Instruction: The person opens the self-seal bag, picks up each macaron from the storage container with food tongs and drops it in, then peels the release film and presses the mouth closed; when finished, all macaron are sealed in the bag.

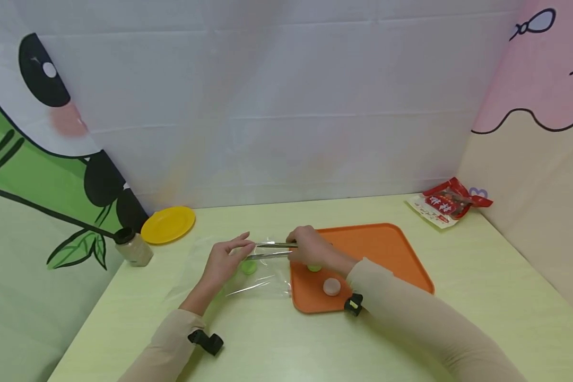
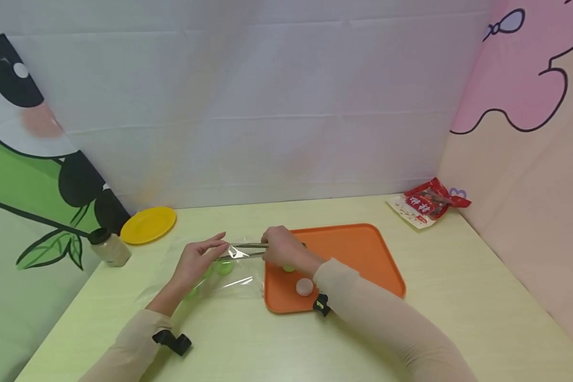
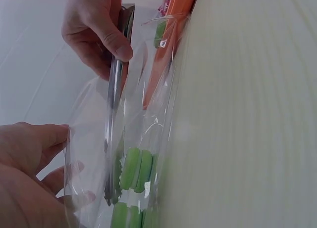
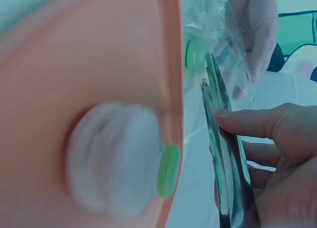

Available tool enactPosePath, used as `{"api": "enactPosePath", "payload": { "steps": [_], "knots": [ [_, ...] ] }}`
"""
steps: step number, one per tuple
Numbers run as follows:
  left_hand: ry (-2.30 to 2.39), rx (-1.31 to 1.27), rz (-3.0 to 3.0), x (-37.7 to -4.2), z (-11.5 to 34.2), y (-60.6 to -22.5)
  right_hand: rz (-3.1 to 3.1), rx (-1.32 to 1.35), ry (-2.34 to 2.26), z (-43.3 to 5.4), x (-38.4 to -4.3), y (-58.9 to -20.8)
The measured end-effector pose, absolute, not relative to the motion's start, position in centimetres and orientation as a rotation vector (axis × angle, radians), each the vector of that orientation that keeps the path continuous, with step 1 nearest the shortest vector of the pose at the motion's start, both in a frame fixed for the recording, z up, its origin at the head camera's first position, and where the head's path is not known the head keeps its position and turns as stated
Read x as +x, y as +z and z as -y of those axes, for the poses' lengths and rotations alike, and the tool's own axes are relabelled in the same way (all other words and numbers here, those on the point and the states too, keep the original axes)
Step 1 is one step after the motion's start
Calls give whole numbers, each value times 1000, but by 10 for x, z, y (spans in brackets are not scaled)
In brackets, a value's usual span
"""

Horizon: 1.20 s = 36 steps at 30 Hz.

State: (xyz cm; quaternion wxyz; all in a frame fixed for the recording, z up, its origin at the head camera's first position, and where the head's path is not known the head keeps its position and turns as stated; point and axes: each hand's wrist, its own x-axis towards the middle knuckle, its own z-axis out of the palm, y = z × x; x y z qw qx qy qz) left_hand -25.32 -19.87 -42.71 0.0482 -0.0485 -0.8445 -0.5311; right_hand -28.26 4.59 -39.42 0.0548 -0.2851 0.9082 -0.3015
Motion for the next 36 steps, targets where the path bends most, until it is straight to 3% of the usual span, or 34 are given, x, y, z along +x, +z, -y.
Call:
{"api": "enactPosePath", "payload": {
  "steps": [10,24,36],
  "knots": [
    [-1638,-154,2566,-253,202,-431,-2754,-780,-975,-93,-269,-394],
    [-1626,-139,2578,-253,203,-431,-2622,-1113,-892,-225,-287,-388],
    [-1637,-139,2557,-255,203,-428,-2646,-1122,-858,-247,-295,-402]
  ]
}}
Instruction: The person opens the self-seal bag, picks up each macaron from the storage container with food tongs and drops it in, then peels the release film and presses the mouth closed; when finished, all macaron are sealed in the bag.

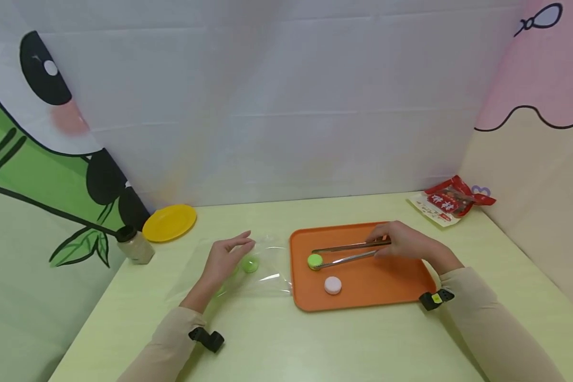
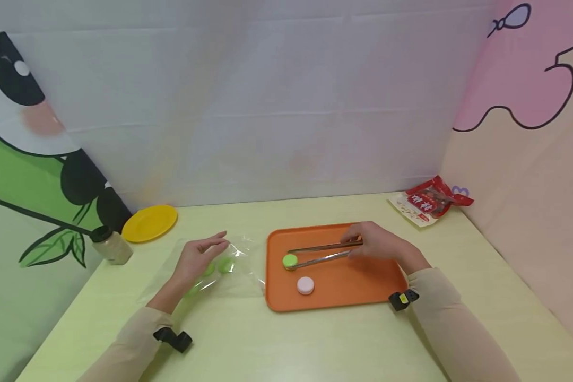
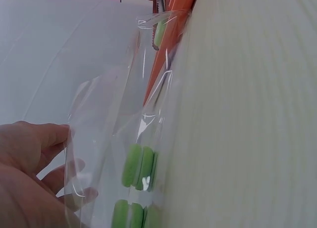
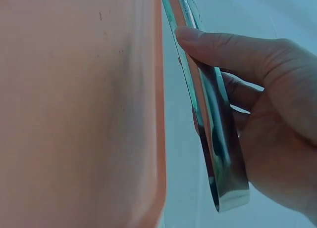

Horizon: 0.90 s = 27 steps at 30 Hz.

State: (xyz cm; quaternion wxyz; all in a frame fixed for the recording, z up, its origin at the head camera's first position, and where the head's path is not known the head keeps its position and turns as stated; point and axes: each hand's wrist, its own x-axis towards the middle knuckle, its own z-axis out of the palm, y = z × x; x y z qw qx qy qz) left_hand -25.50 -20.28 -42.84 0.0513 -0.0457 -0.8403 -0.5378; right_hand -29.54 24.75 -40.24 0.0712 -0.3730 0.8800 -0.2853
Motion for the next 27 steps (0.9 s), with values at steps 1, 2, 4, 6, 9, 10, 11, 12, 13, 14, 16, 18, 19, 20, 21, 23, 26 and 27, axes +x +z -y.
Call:
{"api": "enactPosePath", "payload": {
  "steps": [1,2,4,6,9,10,11,12,13,14,16,18,19,20,21,23,26,27],
  "knots": [
    [-1643,-137,2558,-255,203,-428,-2644,-1118,-861,-248,-295,-403],
    [-1647,-137,2560,-255,203,-428,-2642,-1121,-861,-248,-295,-403],
    [-1653,-145,2561,-255,203,-427,-2642,-1114,-865,-248,-295,-404],
    [-1654,-150,2561,-255,203,-426,-2648,-1098,-867,-249,-295,-404],
    [-1643,-147,2570,-255,203,-426,-2653,-1071,-869,-249,-294,-405],
    [-1638,-141,2576,-255,203,-426,-2653,-1063,-867,-249,-295,-405],
    [-1635,-129,2582,-255,203,-426,-2650,-1053,-866,-249,-295,-406],
    [-1632,-116,2590,-255,203,-426,-2644,-1049,-863,-250,-295,-406],
    [-1630,-107,2596,-254,203,-426,-2640,-1048,-859,-250,-295,-407],
    [-1629,-99,2603,-254,203,-426,-2636,-1049,-856,-250,-295,-407],
    [-1630,-92,2609,-254,203,-426,-2636,-1057,-849,-251,-296,-408],
    [-1627,-102,2605,-254,203,-426,-2642,-1071,-852,-251,-296,-408],
    [-1627,-109,2601,-254,203,-426,-2644,-1079,-854,-251,-296,-408],
    [-1629,-115,2596,-255,203,-426,-2649,-1087,-855,-252,-296,-407],
    [-1627,-121,2591,-255,203,-426,-2651,-1095,-858,-252,-297,-407],
    [-1624,-127,2586,-255,203,-425,-2652,-1111,-865,-251,-297,-407],
    [-1622,-121,2589,-255,203,-425,-2650,-1135,-874,-249,-298,-406],
    [-1618,-120,2590,-255,203,-426,-2649,-1144,-880,-248,-298,-406]
  ]
}}
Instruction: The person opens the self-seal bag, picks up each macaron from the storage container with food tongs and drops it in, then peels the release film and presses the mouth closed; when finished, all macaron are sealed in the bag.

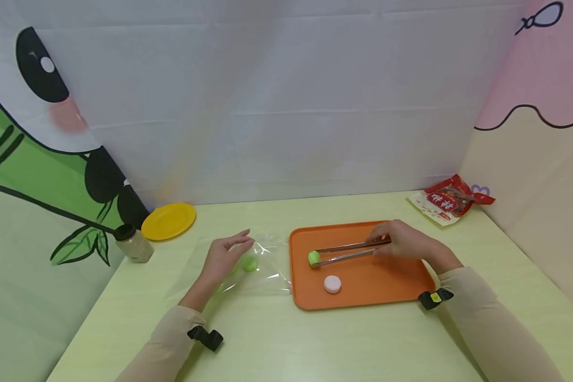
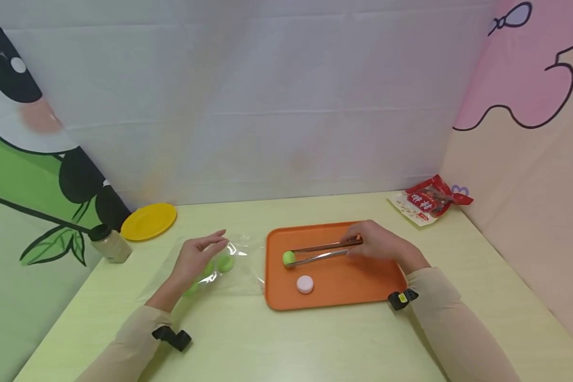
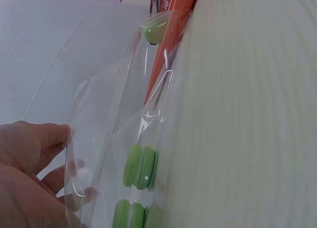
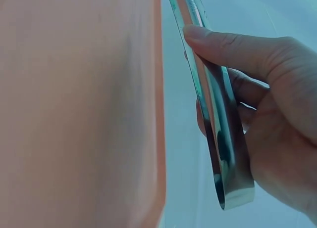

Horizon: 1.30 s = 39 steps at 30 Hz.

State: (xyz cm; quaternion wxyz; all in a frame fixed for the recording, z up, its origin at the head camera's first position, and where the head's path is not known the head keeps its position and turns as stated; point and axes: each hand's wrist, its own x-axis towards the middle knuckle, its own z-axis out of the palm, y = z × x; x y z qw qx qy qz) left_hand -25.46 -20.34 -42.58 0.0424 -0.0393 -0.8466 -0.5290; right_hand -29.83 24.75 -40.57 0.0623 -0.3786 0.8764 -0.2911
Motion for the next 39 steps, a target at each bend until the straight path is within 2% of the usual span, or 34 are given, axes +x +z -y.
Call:
{"api": "enactPosePath", "payload": {
  "steps": [20,36,39],
  "knots": [
    [-1683,-118,2556,-251,207,-424,-2632,-1288,-942,-201,-297,-386],
    [-1694,-168,2531,-248,205,-420,-2619,-1415,-811,-121,-303,-373],
    [-1712,-167,2520,-247,203,-420,-2643,-1370,-792,-110,-303,-373]
  ]
}}
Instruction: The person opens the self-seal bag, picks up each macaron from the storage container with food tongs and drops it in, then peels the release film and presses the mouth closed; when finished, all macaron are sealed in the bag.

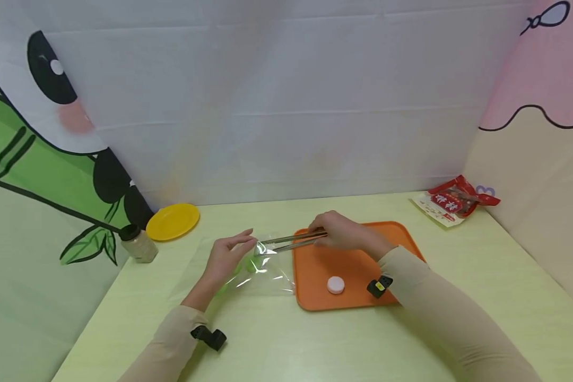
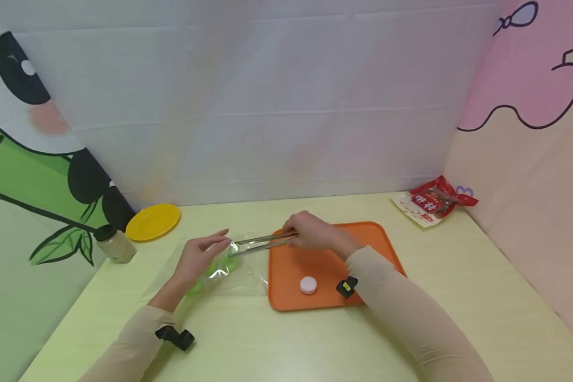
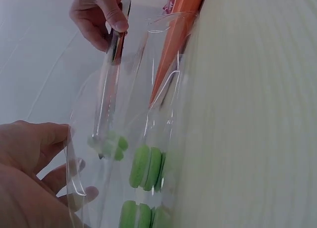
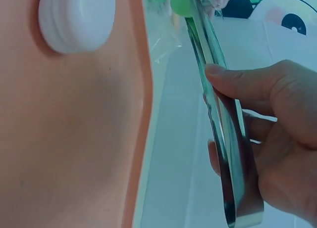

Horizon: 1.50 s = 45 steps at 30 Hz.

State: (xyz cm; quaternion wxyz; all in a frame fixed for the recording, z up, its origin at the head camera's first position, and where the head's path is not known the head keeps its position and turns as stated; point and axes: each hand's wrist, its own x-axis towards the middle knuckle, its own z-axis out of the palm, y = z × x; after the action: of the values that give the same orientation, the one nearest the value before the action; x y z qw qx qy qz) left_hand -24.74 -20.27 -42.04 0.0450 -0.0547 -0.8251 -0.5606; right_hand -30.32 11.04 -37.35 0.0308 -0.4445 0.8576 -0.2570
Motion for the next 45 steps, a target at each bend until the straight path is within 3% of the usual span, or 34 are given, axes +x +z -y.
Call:
{"api": "enactPosePath", "payload": {
  "steps": [7,20,32,45],
  "knots": [
    [-1734,-142,2530,-249,196,-422,-2686,-1276,-777,-85,-302,-380],
    [-1679,-173,2571,-226,188,-385,-2733,-1180,-745,-53,-297,-387],
    [-1726,-141,2544,-249,202,-418,-2734,-1125,-671,-67,-299,-385],
    [-1722,-155,2512,-252,204,-422,-2819,-1120,-617,-55,-299,-379]
  ]
}}
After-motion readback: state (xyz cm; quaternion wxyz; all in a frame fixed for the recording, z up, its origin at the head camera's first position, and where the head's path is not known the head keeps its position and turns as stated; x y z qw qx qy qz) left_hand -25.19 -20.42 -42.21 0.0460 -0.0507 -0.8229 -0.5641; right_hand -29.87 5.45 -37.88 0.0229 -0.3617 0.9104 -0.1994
